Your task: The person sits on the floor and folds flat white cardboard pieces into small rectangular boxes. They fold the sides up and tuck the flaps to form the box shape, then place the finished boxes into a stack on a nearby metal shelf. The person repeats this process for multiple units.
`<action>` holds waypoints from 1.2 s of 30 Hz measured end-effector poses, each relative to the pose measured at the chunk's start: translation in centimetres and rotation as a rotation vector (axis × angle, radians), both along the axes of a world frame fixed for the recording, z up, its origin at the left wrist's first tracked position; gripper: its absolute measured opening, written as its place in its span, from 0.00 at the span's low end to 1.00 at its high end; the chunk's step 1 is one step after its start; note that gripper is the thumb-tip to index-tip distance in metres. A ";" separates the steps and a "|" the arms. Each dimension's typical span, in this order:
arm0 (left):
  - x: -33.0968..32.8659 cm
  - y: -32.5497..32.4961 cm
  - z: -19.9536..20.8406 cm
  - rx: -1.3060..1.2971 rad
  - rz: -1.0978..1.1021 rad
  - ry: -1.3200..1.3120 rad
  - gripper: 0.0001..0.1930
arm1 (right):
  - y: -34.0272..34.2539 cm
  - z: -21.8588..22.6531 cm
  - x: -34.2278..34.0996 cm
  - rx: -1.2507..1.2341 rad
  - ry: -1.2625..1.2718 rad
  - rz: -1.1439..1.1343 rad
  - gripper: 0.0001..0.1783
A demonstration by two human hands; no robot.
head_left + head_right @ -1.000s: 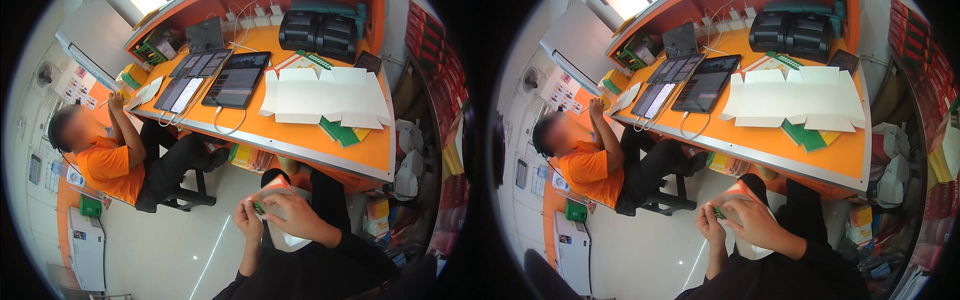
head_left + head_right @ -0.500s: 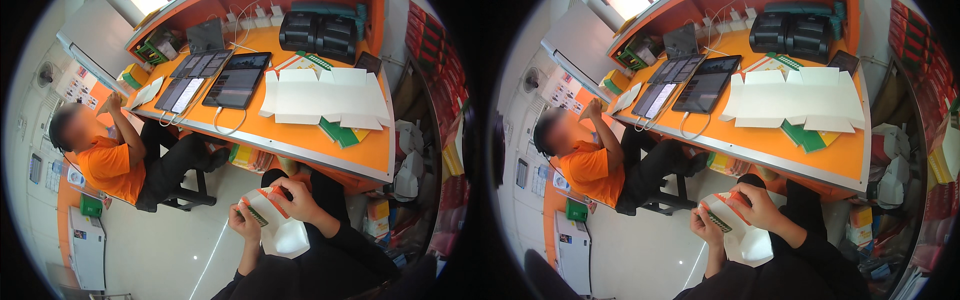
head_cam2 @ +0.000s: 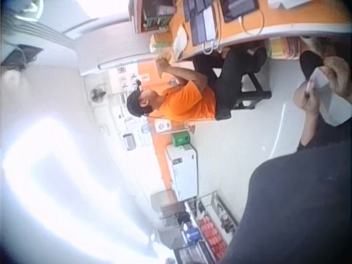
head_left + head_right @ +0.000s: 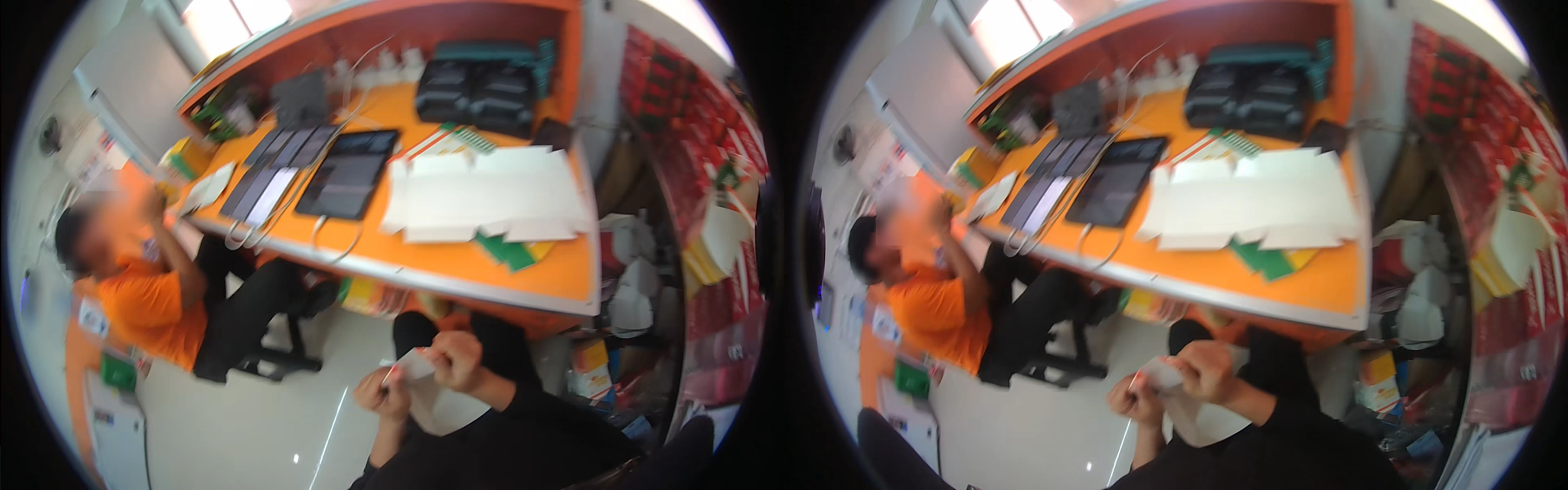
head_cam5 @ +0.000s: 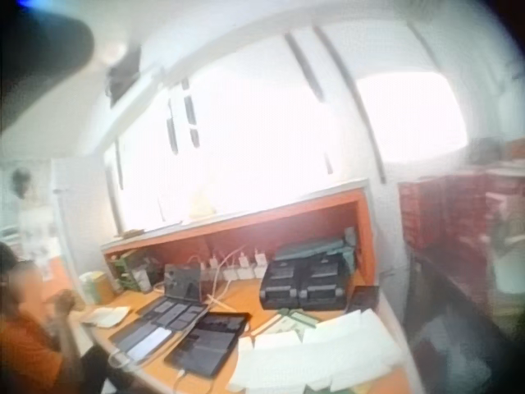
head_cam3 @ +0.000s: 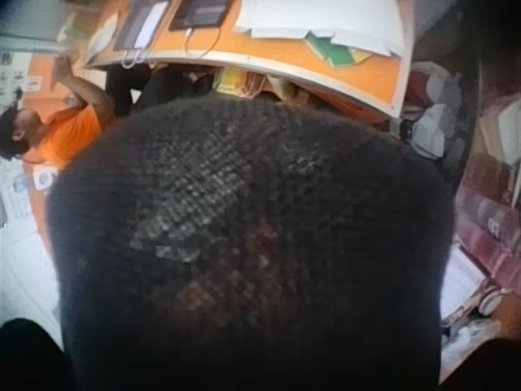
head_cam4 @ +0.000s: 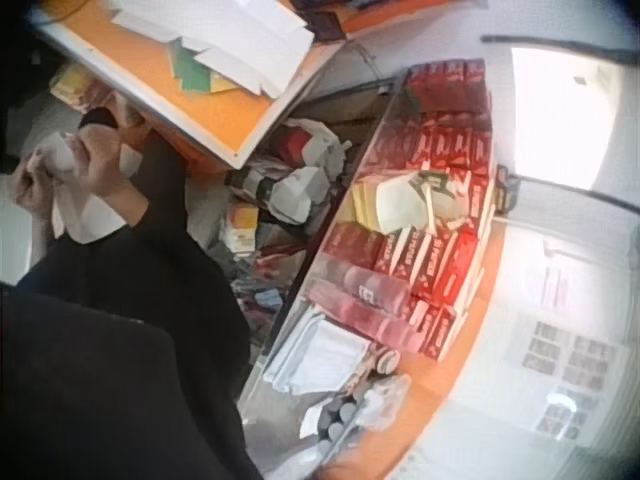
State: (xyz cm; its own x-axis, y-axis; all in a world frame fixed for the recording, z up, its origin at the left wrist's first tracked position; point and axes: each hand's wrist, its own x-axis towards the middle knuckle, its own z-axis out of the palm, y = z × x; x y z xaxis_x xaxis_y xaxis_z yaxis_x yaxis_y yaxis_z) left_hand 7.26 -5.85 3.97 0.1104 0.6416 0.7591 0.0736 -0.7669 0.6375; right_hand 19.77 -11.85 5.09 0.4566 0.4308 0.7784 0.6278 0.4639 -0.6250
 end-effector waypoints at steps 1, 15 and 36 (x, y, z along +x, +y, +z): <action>0.3 0.1 0.2 0.014 -0.018 -0.012 0.14 | 0.1 0.2 0.1 0.049 -0.025 -0.047 0.10; 10.2 -6.6 12.1 0.300 -0.899 -0.178 0.18 | -14.2 9.0 3.0 -0.863 -0.231 -0.534 0.61; 43.6 -19.0 23.8 0.700 -1.149 0.630 0.55 | -30.4 18.4 16.5 -0.182 -0.182 -1.554 0.54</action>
